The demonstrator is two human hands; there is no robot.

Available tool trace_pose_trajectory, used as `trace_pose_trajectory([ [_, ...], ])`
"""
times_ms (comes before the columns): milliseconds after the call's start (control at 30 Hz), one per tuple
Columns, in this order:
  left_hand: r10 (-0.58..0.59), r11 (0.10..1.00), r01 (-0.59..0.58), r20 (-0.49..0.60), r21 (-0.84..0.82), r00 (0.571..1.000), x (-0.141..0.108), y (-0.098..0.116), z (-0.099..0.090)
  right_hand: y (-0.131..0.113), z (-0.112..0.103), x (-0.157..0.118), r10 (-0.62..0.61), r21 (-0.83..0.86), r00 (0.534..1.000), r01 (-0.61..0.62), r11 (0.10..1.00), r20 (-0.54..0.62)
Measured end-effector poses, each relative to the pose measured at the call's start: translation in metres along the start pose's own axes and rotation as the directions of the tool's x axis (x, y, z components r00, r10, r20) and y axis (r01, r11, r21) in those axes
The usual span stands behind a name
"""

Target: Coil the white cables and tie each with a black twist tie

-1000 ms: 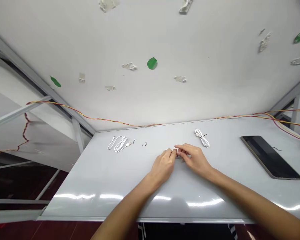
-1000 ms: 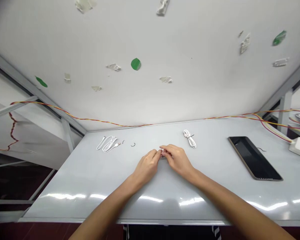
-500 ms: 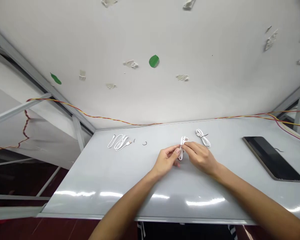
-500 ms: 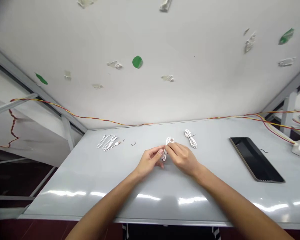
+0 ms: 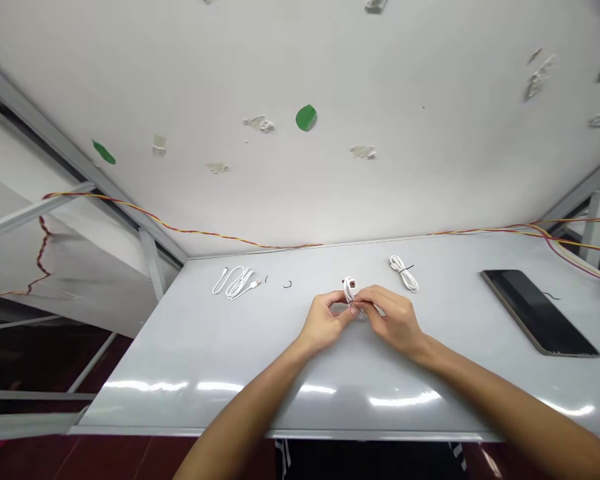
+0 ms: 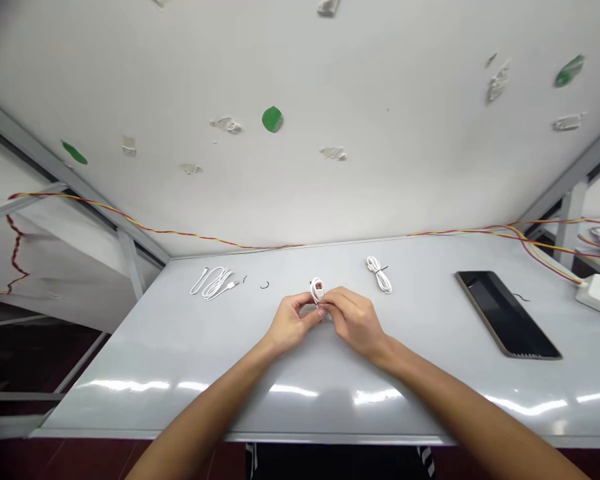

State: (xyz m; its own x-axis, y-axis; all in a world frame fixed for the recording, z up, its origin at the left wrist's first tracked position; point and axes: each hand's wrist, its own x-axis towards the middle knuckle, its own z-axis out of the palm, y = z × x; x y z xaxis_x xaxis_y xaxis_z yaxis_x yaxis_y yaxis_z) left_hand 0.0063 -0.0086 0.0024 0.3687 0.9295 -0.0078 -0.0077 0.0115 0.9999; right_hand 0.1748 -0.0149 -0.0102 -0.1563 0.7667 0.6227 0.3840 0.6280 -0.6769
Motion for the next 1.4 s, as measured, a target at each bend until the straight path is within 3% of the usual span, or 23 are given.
trace_pose_trajectory([
  [67, 0.053, 0.995, -0.045, -0.080, 0.092, 0.995, 0.000, 0.000, 0.001, -0.003, 0.001, 0.001, 0.199, 0.150, 0.980, -0.194, 0.969, -0.014],
  [167, 0.143, 0.966, -0.092, -0.199, 0.243, 0.969, 0.000, 0.000, 0.005, -0.005, 0.001, 0.006, 0.496, 0.459, 0.864, -0.476, 0.750, 0.086],
  [233, 0.212, 0.948, -0.148, -0.212, 0.281, 0.954, -0.001, -0.001, 0.009, -0.007, 0.000, 0.010, 0.589, 0.584, 0.791, -0.560, 0.588, 0.165],
  [300, 0.327, 0.906, -0.249, -0.192, 0.341, 0.926, -0.002, -0.003, 0.009, -0.008, -0.003, 0.013, 0.630, 0.630, 0.740, -0.609, 0.481, 0.234],
  [367, 0.511, 0.781, -0.401, -0.120, 0.479, 0.851, -0.003, -0.007, 0.005, -0.009, -0.007, 0.016, 0.640, 0.629, 0.696, -0.665, 0.403, 0.326],
  [433, 0.679, 0.569, -0.543, 0.021, 0.617, 0.734, -0.002, -0.011, -0.003, -0.009, -0.011, 0.017, 0.631, 0.599, 0.658, -0.716, 0.358, 0.410],
  [500, 0.746, 0.354, -0.621, 0.190, 0.699, 0.639, -0.001, -0.013, -0.012, -0.008, -0.015, 0.018, 0.622, 0.560, 0.648, -0.739, 0.374, 0.440],
  [533, 0.744, 0.273, -0.637, 0.262, 0.721, 0.614, -0.001, -0.013, -0.015, -0.007, -0.016, 0.018, 0.620, 0.541, 0.652, -0.741, 0.398, 0.437],
  [633, 0.668, 0.164, -0.672, 0.420, 0.722, 0.614, -0.001, -0.009, -0.019, -0.002, -0.016, 0.017, 0.627, 0.521, 0.649, -0.746, 0.415, 0.430],
  [767, 0.587, 0.218, -0.737, 0.517, 0.640, 0.623, -0.004, -0.003, -0.011, 0.002, -0.012, 0.013, 0.627, 0.549, 0.586, -0.786, 0.286, 0.513],
  [833, 0.590, 0.280, -0.723, 0.481, 0.632, 0.649, -0.005, -0.004, -0.008, 0.000, -0.009, 0.012, 0.641, 0.571, 0.603, -0.765, 0.297, 0.475],
  [900, 0.605, 0.371, -0.655, 0.363, 0.658, 0.708, -0.004, -0.007, -0.008, -0.005, -0.007, 0.012, 0.634, 0.579, 0.653, -0.727, 0.369, 0.415],
  [1000, 0.596, 0.467, -0.557, 0.222, 0.687, 0.772, -0.003, -0.012, -0.013, -0.014, -0.003, 0.012, 0.534, 0.526, 0.711, -0.701, 0.482, 0.458],
  [1100, 0.607, 0.452, -0.543, 0.202, 0.708, 0.768, -0.002, -0.014, -0.017, -0.012, -0.003, 0.013, 0.464, 0.445, 0.724, -0.684, 0.577, 0.511],
  [1167, 0.642, 0.434, -0.525, 0.157, 0.732, 0.750, -0.002, -0.014, -0.017, 0.000, -0.010, 0.016, 0.493, 0.364, 0.781, -0.619, 0.696, 0.384],
  [1267, 0.686, 0.417, -0.481, 0.080, 0.771, 0.723, -0.002, -0.012, -0.016, 0.029, -0.031, 0.024, 0.459, 0.026, 0.888, -0.458, 0.888, -0.015],
  [1333, 0.694, 0.389, -0.443, 0.059, 0.808, 0.718, 0.000, -0.012, -0.018, 0.045, -0.045, 0.029, 0.323, -0.265, 0.935, -0.351, 0.898, -0.144],
  [1400, 0.678, 0.363, -0.373, 0.033, 0.854, 0.734, 0.002, -0.009, -0.023, 0.051, -0.048, 0.028, 0.218, -0.445, 0.967, -0.256, 0.858, -0.135],
])
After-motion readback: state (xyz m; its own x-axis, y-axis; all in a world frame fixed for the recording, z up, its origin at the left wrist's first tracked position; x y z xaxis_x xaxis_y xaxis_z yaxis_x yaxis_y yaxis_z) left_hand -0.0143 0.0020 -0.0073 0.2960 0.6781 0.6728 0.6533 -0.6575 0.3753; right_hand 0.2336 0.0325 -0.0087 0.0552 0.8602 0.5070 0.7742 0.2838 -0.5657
